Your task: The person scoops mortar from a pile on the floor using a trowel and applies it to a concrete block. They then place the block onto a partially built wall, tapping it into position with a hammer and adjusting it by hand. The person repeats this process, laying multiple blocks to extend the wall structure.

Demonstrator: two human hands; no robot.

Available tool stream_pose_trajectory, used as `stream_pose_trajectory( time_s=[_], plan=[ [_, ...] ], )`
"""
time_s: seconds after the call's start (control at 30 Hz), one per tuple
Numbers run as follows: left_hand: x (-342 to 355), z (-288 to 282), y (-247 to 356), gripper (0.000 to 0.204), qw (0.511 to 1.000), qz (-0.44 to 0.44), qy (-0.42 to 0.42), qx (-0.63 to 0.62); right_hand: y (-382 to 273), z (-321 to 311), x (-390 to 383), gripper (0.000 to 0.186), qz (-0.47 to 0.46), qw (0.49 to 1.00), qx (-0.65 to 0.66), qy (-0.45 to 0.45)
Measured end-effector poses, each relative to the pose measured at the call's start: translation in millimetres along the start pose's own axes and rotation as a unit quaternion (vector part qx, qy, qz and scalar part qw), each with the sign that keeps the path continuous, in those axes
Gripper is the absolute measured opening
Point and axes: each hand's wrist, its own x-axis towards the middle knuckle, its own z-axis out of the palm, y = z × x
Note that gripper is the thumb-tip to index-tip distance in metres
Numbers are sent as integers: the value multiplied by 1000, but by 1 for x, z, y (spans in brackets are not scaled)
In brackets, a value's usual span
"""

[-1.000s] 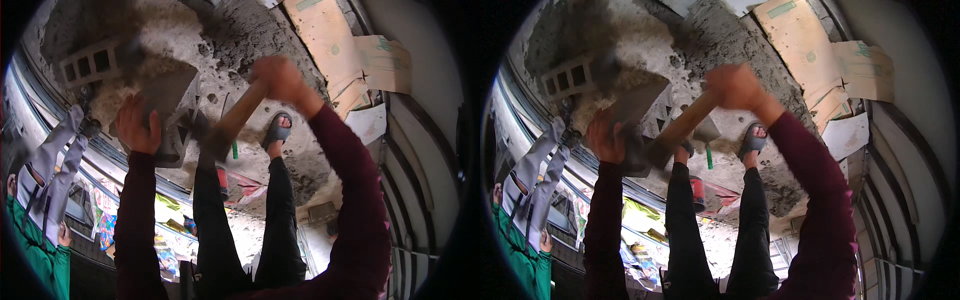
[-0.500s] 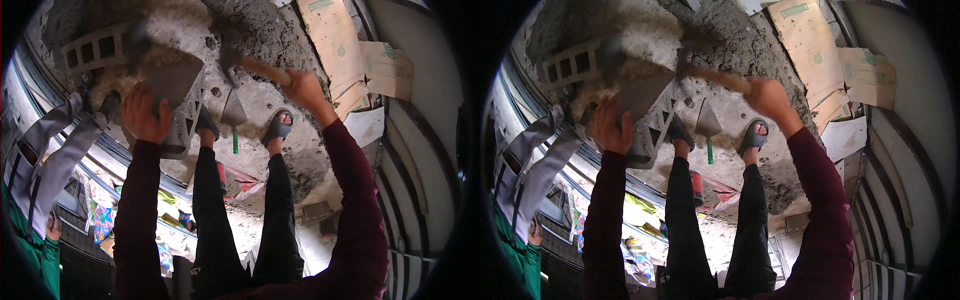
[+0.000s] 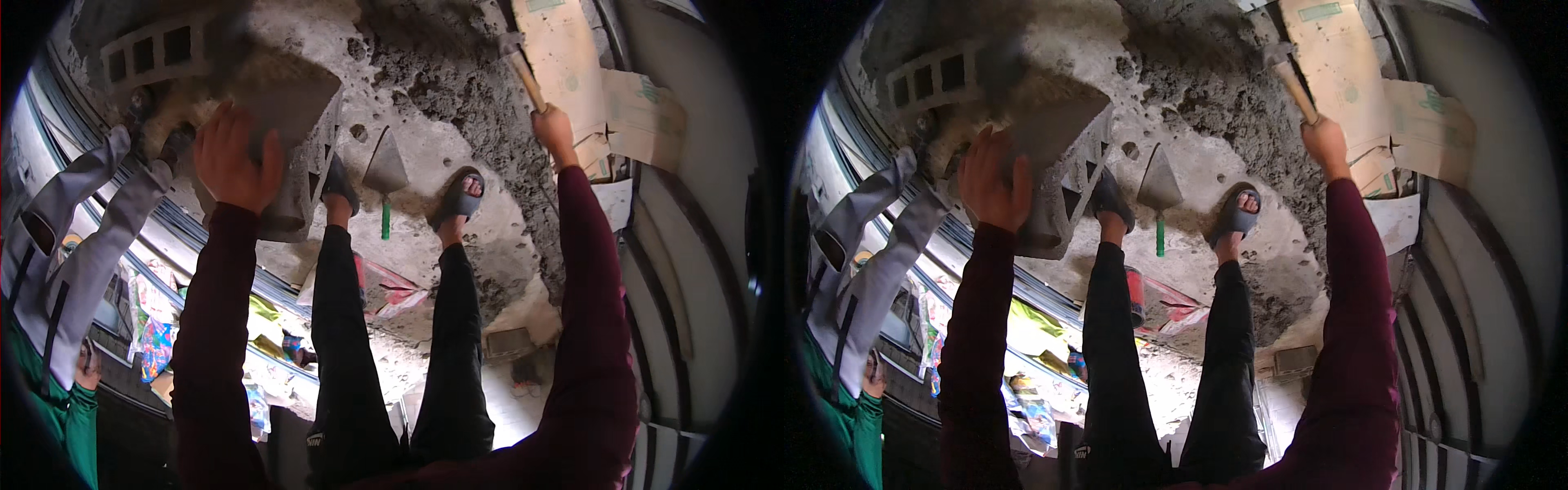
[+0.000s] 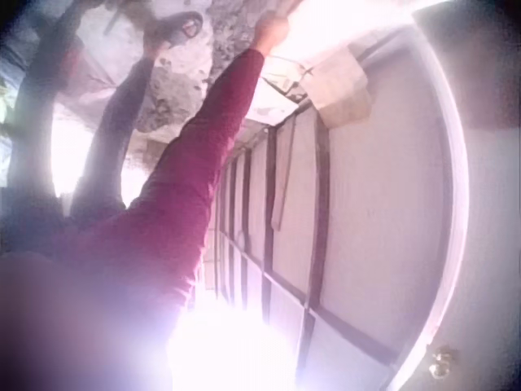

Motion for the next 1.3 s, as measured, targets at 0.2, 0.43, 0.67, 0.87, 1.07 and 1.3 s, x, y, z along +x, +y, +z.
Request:
stream_pose_trajectory(
  time_s=[0.2,0.43,0.67,0.87,1.07,1.3],
  plan=[
    [3,6,-2,29,1000,18,14,7,-112,-61,-79,23,-189,976,68,-81],
    [6,5,-1,29,1000,23,15,-9,-40,-24,20,21,-317,945,66,53],
    [-3,10,-2,28,999,14,30,-5,29,11,-2,30,-8,999,-33,-6],
    [1,9,-3,27,1000,21,18,-4,-92,-60,-89,20,-254,963,71,-64],
    [-3,13,-7,26,1000,19,15,-12,-14,-17,13,26,-165,984,-43,-49],
    [-5,12,-4,28,1000,1,3,-3,4,14,-24,29,-37,995,-69,-56]
  ],
)
